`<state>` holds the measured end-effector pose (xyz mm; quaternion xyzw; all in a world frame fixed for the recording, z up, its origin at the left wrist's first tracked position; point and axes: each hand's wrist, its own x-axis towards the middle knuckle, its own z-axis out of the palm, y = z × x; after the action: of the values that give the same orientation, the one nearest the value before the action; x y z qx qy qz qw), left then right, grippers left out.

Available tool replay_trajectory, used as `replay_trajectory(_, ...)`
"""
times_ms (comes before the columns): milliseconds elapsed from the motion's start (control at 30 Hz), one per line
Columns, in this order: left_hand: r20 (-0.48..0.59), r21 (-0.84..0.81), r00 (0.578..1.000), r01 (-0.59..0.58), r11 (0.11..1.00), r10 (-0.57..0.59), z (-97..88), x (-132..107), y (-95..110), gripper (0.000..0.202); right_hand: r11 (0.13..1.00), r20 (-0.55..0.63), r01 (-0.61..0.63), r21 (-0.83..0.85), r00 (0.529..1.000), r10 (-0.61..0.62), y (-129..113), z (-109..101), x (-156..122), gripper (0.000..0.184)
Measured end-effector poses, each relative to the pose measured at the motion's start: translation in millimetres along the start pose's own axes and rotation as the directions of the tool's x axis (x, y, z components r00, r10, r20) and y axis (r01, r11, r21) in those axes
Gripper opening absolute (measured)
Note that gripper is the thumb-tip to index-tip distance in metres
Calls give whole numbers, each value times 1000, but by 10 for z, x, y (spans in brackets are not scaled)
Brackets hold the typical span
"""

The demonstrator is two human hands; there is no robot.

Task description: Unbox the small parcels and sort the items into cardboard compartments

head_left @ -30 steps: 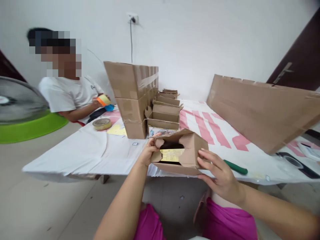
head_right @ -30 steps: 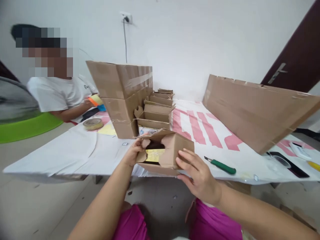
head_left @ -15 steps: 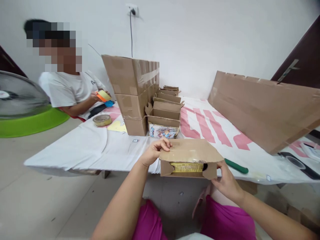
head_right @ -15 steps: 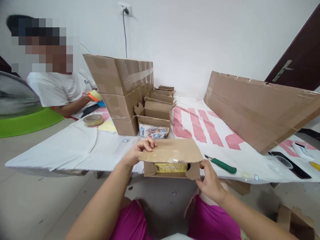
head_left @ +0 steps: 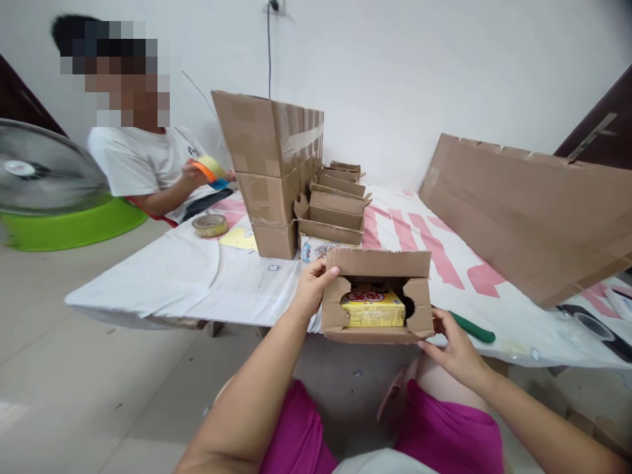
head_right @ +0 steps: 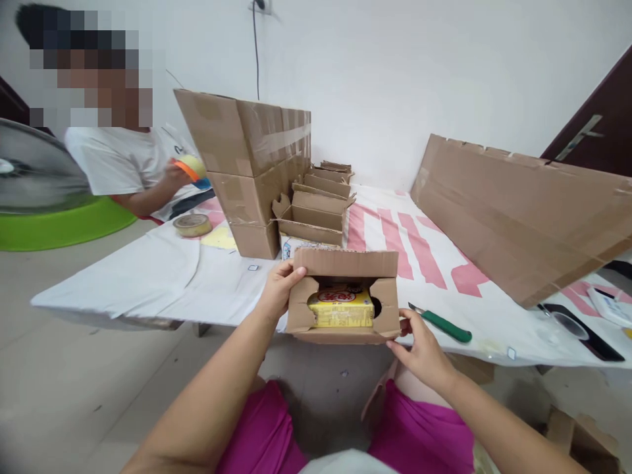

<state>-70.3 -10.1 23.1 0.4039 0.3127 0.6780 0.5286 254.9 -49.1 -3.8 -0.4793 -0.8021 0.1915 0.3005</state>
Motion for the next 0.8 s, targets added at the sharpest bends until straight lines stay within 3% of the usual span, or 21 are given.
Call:
replay_trajectory(100, 38, 44, 997, -71, 997, 70, -26, 6, 23, 26, 1000, 10, 9, 11, 1000, -9, 20, 3, 26, 54)
replay_trajectory(167, 207, 113, 973, -132, 985, 106, -63, 4, 53, 22, 1000, 11, 2, 21, 1000, -2, 48, 16, 22, 60)
replay_trajectory(233, 385, 170, 918, -168, 971, 92, -89, -9, 86, 18, 1000, 24, -4, 28, 1000, 3, 83, 30, 12, 66)
replay_trajectory(300, 461, 198, 885, -175, 964, 66, -92, -26, 105, 16, 1000, 53, -15, 25, 999, 14, 120, 40, 9, 69)
replay_trajectory(467, 346, 236, 932, -194, 952, 104, -59, -24, 71, 13, 998, 16, -65, 4, 998, 65, 130, 30, 89, 74)
replay_trajectory(567, 260, 244, 956, -203, 948, 138, -62, 17, 35, 11, 999, 4, -35, 30, 999, 35, 59, 2, 164, 70)
replay_trajectory(800, 135, 168, 979, -173, 970, 151, -93, 94, -21, 8, 997, 15, -17, 76, 1000, 16, 0, -1, 187, 70)
